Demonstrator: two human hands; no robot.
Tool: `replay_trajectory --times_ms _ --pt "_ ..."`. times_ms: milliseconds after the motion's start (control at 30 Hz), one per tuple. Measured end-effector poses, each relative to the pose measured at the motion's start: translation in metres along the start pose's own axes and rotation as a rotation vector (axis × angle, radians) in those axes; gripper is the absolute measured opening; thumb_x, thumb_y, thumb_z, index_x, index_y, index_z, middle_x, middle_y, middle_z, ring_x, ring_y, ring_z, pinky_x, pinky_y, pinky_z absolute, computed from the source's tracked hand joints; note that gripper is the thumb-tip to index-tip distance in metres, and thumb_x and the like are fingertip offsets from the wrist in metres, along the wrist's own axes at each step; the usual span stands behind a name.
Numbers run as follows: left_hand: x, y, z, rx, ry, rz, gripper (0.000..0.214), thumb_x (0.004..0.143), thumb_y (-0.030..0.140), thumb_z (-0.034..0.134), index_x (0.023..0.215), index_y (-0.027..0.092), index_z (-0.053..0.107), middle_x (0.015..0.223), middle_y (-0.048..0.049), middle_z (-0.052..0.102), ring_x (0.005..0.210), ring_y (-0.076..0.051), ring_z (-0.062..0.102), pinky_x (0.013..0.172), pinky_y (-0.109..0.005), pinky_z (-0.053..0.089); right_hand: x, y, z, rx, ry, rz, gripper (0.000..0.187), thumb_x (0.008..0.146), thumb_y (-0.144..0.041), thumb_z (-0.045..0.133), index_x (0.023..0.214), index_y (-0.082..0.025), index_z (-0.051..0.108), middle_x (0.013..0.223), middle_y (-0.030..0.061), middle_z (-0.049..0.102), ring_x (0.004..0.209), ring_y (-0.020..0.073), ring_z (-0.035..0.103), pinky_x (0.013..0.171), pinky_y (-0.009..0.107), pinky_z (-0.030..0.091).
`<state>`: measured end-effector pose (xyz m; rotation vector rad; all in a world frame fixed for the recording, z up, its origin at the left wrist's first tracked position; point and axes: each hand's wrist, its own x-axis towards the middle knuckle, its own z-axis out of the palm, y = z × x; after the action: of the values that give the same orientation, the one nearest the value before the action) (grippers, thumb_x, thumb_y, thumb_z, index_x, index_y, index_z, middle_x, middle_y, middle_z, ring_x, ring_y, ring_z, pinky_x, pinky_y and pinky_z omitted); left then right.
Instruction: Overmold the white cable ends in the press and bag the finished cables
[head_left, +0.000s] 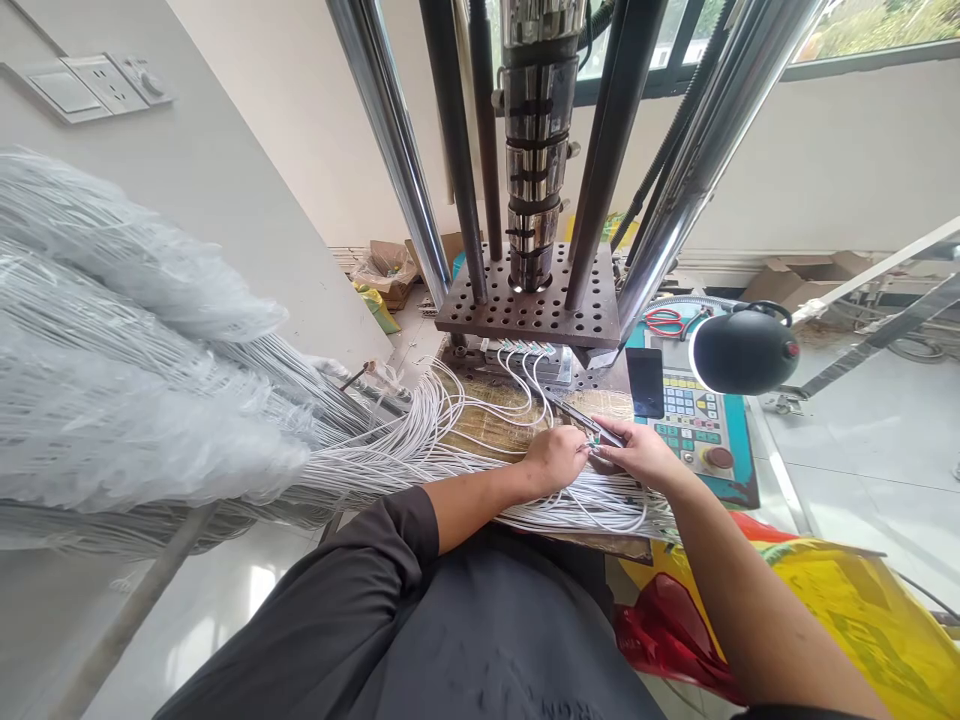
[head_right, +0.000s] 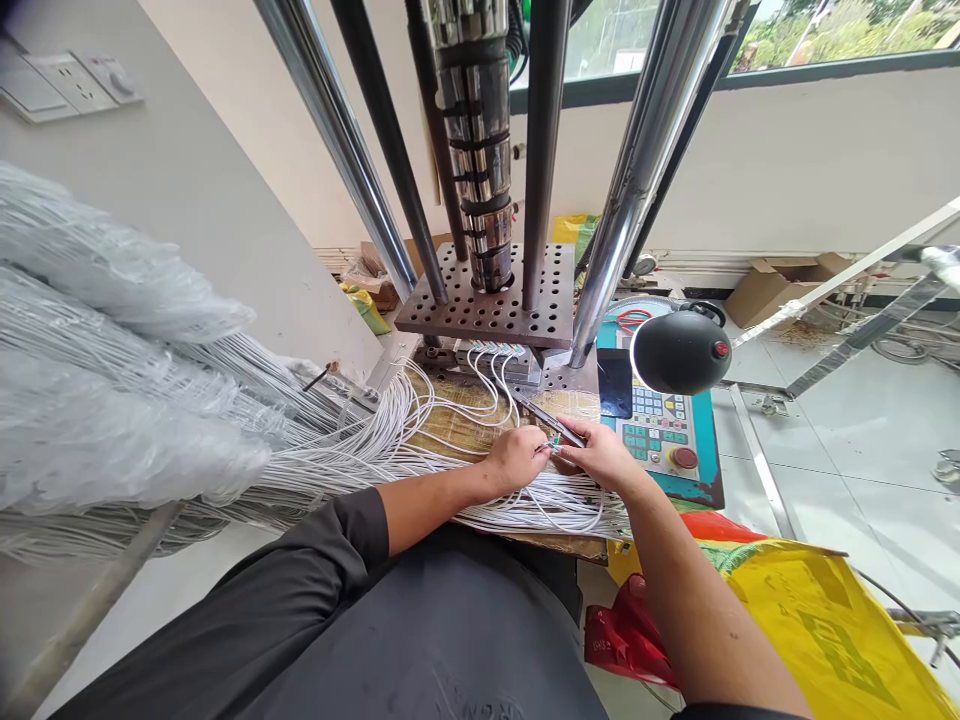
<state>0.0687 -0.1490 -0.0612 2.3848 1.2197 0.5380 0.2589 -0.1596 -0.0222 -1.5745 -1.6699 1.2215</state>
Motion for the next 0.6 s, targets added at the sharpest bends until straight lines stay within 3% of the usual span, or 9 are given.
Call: replay_trajectory --times_ms 367,600 --pt "0.001 0.000 -0.001 -0.028 -0.015 0.000 0.020 0.092 0.026 0.058 0.075 0.017 0.064 0.084 -0.0048 0.066 0.080 -0.017 0.060 0.071 -0.029 0.045 0.000 -0.001 -0.002 -0.059 -0.011 0.013 0.060 0.075 -0.029 0.073 0.133 -0.017 0.067 0.115 0.0077 0.076 0.107 0.0314 0.071 0.089 0.040 0.061" --pt "0.001 0.005 -0.003 -0.041 -0.030 -0.084 0.017 0.092 0.027 0.057 0.081 0.018 0.066 0.089 -0.0062 0.066 0.084 -0.018 0.060 0.076 -0.029 0.045 0.004 0.008 0.000 -0.081 0.029 -0.005 0.057 0.075 -0.036 0.075 0.129 -0.018 0.070 0.121 0.0078 0.074 0.112 0.0321 0.069 0.097 0.041 0.058"
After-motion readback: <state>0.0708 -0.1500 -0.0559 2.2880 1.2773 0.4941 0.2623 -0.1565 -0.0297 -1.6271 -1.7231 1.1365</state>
